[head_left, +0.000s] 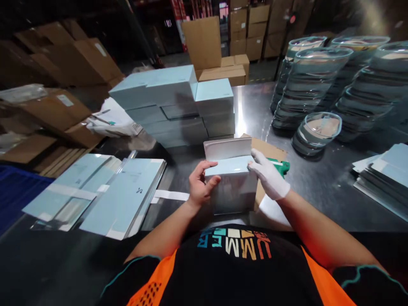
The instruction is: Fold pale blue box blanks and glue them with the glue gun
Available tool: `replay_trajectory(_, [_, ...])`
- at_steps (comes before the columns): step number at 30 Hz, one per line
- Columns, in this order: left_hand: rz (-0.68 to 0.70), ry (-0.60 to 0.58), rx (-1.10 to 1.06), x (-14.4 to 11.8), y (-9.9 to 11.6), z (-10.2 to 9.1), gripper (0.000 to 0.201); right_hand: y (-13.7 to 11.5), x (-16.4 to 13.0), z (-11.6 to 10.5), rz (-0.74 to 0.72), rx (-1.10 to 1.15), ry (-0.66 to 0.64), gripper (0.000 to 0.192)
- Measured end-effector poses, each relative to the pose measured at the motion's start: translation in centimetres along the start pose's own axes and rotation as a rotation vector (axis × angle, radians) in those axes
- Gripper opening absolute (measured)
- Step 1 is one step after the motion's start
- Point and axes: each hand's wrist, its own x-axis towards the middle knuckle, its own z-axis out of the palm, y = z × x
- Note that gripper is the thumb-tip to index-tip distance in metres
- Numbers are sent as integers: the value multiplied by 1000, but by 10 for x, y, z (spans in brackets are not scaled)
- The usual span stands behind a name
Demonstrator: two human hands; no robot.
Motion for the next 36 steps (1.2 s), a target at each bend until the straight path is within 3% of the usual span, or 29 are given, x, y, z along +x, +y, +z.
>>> replay_trajectory(4, [41, -30, 62, -4, -12, -4, 73, -7, 7, 16, 7, 88, -51, 30])
replay_trajectory(8, [185, 11, -60, -6, -25, 0, 59, 5, 3, 6, -59, 121, -107, 56])
replay_trajectory(10, [267, 71, -187, -5, -27, 2, 55, 13, -1, 0, -164, 72, -138, 59])
replay_trajectory(12, [329, 83, -243, -1, -28, -1, 57, 18, -7, -5, -297, 19, -173, 50])
replay_trajectory(15, [399, -62, -86, 8, -23, -15, 47, 17, -13, -8, -410, -18, -259, 32])
replay_trajectory(20, [347, -385, 49, 17, -11, -33, 49, 1, -11, -8, -406, -87, -394, 28])
replay_trajectory(24, [443, -465, 5, 17, -6, -33, 33, -2, -11, -13, -439, -39, -405, 25])
replay_trajectory(27, [564, -487, -12, 14, -5, -33, 25, 11, -20, -13, -480, -14, -389, 34])
replay_trajectory(30, [620, -508, 57, 11, -2, -39, 38, 35, -37, -5, -332, -97, -279, 76])
replay_trajectory(32, [608, -518, 115, 15, 0, -51, 62, 48, -45, 2, -203, -137, -244, 97])
replay_trajectory(34, [529, -476, 158, 33, 0, -74, 85, 49, -44, 7, -114, -121, -220, 85])
replay_trajectory(36, [404, -297, 178, 71, -6, -109, 91, 35, -27, 5, -70, -85, -86, 68])
